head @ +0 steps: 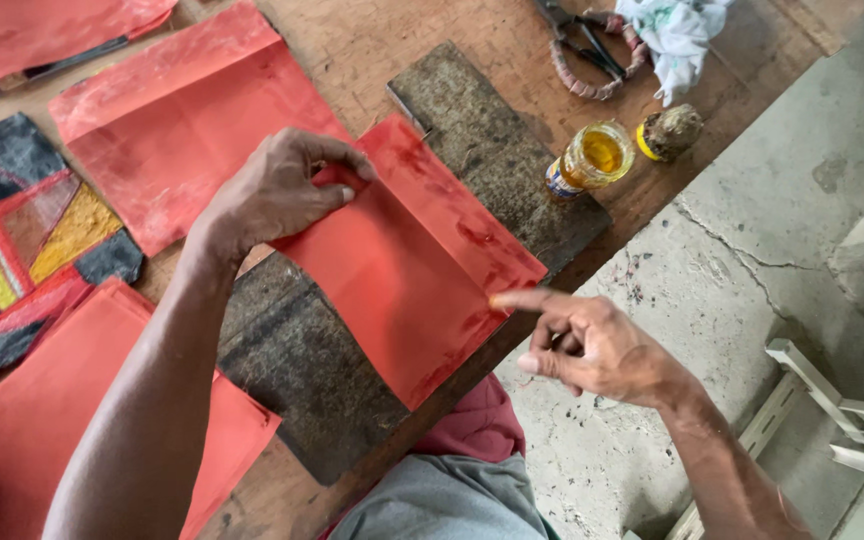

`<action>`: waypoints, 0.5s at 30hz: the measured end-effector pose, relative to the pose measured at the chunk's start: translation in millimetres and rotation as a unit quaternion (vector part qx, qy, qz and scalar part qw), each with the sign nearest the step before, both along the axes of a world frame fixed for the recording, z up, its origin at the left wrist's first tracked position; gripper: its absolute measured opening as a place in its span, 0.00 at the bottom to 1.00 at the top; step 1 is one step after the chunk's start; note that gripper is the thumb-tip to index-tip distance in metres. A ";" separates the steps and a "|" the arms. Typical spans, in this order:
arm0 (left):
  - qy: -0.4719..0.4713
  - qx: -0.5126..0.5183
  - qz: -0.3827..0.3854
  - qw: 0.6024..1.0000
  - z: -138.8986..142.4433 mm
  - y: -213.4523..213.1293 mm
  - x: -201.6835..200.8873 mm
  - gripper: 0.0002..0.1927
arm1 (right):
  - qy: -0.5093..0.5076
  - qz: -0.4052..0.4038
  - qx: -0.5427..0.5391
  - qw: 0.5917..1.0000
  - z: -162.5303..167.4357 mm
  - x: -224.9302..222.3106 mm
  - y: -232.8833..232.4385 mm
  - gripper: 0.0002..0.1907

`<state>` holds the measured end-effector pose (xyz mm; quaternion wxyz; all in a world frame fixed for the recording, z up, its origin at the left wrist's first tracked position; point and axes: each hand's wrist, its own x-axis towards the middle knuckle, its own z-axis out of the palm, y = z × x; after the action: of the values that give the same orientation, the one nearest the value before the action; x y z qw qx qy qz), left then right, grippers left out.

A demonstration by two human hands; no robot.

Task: The person folds red fabric squares on a workbench, pressing the folds flat and dipping a finger into a jar of yellow paste to dab the fabric edges before folding them over. Folded pieces are set aside in a stack while decorative patchwork panels lie on the table.

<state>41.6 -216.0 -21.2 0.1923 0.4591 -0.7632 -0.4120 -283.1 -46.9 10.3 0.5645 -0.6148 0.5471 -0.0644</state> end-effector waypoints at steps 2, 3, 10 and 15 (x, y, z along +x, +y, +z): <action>0.004 0.015 -0.005 1.000 1.9 1.6 1.0 0.15 | 0.038 -0.035 0.032 0.998 7.7 7.5 0.8 0.49; 0.006 0.020 -0.008 1.000 2.9 0.7 1.3 0.15 | 0.074 0.012 0.033 0.997 11.1 12.8 3.3 0.50; 0.071 0.030 -0.123 0.989 3.3 -0.1 14.8 0.33 | -0.035 0.135 -0.293 0.946 20.3 41.5 16.7 0.43; 0.038 -0.016 -0.137 0.990 -2.3 0.1 21.5 0.37 | 0.015 0.147 -0.058 0.987 19.6 50.0 26.6 0.42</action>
<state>63.1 -215.9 -23.5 0.1705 0.3310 -0.8173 -0.4397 -233.0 -20.3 30.0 0.5231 -0.7207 0.4549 -0.0028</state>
